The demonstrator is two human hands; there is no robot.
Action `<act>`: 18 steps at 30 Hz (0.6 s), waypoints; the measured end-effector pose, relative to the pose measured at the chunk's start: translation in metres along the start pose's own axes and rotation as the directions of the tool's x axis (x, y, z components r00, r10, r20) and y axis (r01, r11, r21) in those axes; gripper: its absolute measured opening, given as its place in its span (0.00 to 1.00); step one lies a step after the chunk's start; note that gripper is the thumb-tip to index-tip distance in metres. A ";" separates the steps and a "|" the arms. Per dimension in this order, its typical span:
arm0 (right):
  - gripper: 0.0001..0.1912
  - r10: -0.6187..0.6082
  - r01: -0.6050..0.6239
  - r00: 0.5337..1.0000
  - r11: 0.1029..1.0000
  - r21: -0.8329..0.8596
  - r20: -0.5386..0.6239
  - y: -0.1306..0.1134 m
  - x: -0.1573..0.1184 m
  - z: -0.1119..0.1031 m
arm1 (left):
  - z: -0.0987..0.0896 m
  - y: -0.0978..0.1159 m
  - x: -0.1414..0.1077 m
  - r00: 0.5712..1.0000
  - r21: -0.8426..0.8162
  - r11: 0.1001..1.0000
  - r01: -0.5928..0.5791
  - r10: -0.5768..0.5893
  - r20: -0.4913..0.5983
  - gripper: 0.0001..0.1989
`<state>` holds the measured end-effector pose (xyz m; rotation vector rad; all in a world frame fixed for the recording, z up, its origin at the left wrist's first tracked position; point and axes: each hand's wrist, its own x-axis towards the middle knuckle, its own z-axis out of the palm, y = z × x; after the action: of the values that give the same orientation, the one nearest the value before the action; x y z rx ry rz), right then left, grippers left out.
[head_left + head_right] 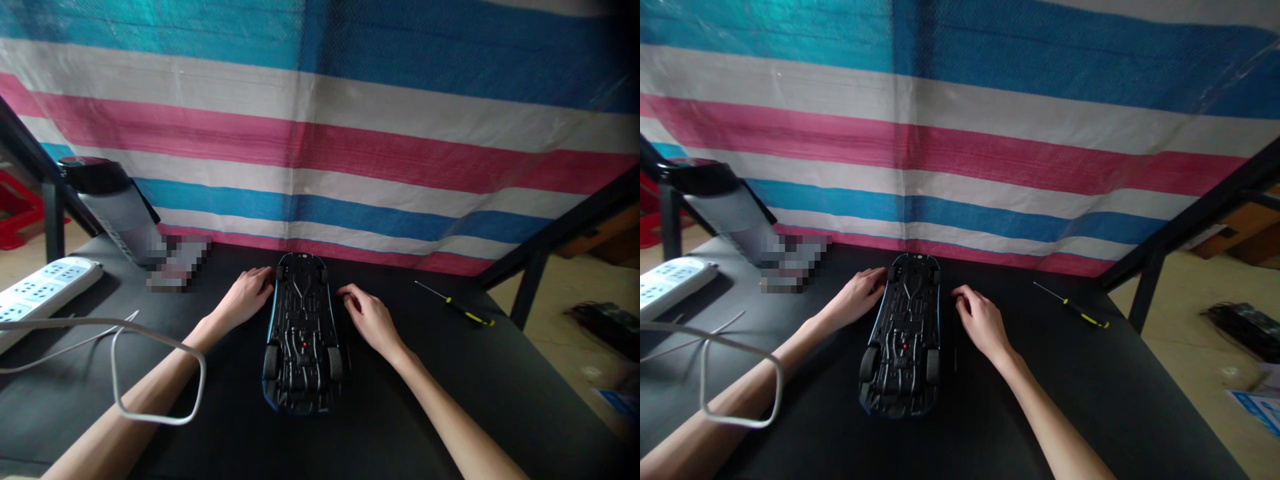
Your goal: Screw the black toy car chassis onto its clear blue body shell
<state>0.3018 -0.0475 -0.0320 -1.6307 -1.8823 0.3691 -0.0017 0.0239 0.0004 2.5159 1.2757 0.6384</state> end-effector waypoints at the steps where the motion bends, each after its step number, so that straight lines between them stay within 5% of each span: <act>1: 0.11 0.000 0.000 1.000 1.000 -0.002 0.000 0.000 0.000 0.000 | 0.000 0.000 0.000 1.000 0.003 1.000 0.001 -0.001 0.000 0.05; 18: 0.11 -0.015 0.015 1.000 1.000 -0.025 -0.001 0.000 -0.001 0.001 | -0.001 0.001 0.000 1.000 0.029 1.000 -0.004 0.003 0.006 0.04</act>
<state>0.3015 -0.0480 -0.0329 -1.6320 -1.9042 0.3391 -0.0013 0.0237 0.0015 2.5422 1.2880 0.6166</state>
